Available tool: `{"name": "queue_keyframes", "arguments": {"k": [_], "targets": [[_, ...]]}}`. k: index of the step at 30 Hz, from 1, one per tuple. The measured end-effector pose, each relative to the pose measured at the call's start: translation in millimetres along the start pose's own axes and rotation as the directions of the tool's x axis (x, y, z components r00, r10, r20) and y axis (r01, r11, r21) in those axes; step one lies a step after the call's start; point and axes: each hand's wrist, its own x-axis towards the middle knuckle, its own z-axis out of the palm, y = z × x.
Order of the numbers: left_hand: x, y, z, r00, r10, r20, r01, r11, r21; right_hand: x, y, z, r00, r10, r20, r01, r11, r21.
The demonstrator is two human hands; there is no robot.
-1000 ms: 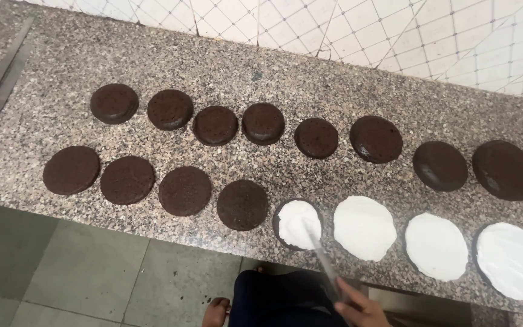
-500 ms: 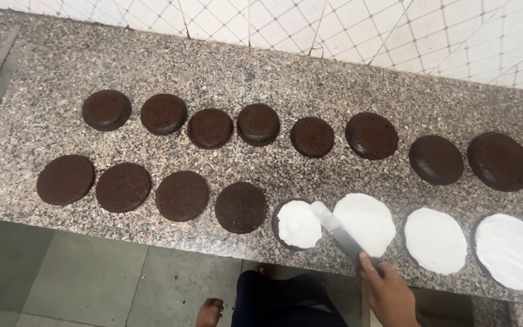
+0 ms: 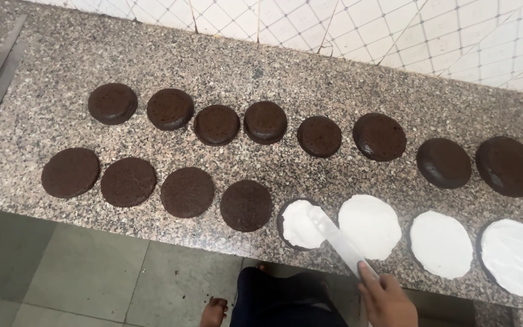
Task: The person spreads white frosting onto round chocolate cake discs arranged along a granite counter, using a spatula to smooth the frosting over each disc. Between discs, the person scoops additional frosting from a large bowl and continues down the row, leaving frosted discs lined up on the counter.
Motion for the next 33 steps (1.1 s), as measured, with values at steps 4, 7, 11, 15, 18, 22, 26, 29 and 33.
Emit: {"name": "queue_keyframes", "arguments": {"k": [4,7,11,15,18,22,26,29,33], "targets": [[-6.9,0.7,-3.1,0.997,0.067,-0.043,-0.07,0.995,-0.076,5.1,-15.0,3.0,0.973,-0.228,0.031,0.226,0.972,0.065],[-7.9,3.0,-5.7,0.992,0.12,-0.048,-0.122,0.992,-0.04,10.0,-33.1,-1.9,0.97,-0.229,0.078,0.225,0.973,0.059],[-10.2,9.7,-11.1,0.981,0.181,-0.07,-0.188,0.976,-0.11,11.7,9.0,29.3,0.916,-0.14,0.375,-0.062,0.876,0.478],[4.4,3.7,-8.3,0.985,0.171,-0.024,-0.172,0.982,-0.083,40.7,-16.1,-17.3,0.835,0.013,0.55,-0.433,0.631,0.644],[3.4,4.7,-3.9,0.997,-0.061,-0.051,0.064,0.995,0.07,71.2,-53.9,-47.0,0.713,0.199,0.672,-0.675,0.455,0.582],[13.5,1.6,-7.7,0.973,-0.217,-0.079,0.215,0.976,-0.035,57.3,-41.2,-21.5,0.809,0.001,0.588,-0.476,0.588,0.654],[21.7,-1.8,-20.3,0.99,0.02,-0.138,-0.05,0.974,-0.223,28.5,-23.4,-19.8,0.982,-0.116,0.151,0.073,0.962,0.262],[21.9,17.6,-44.9,0.941,0.094,-0.326,-0.258,0.822,-0.507,21.7,-44.7,-18.8,0.977,-0.027,0.211,0.002,0.993,0.117],[-1.3,58.7,-92.6,0.722,0.274,-0.635,-0.675,0.476,-0.564,31.8,-65.3,1.8,0.967,-0.012,0.254,0.016,1.0,-0.011]]}}
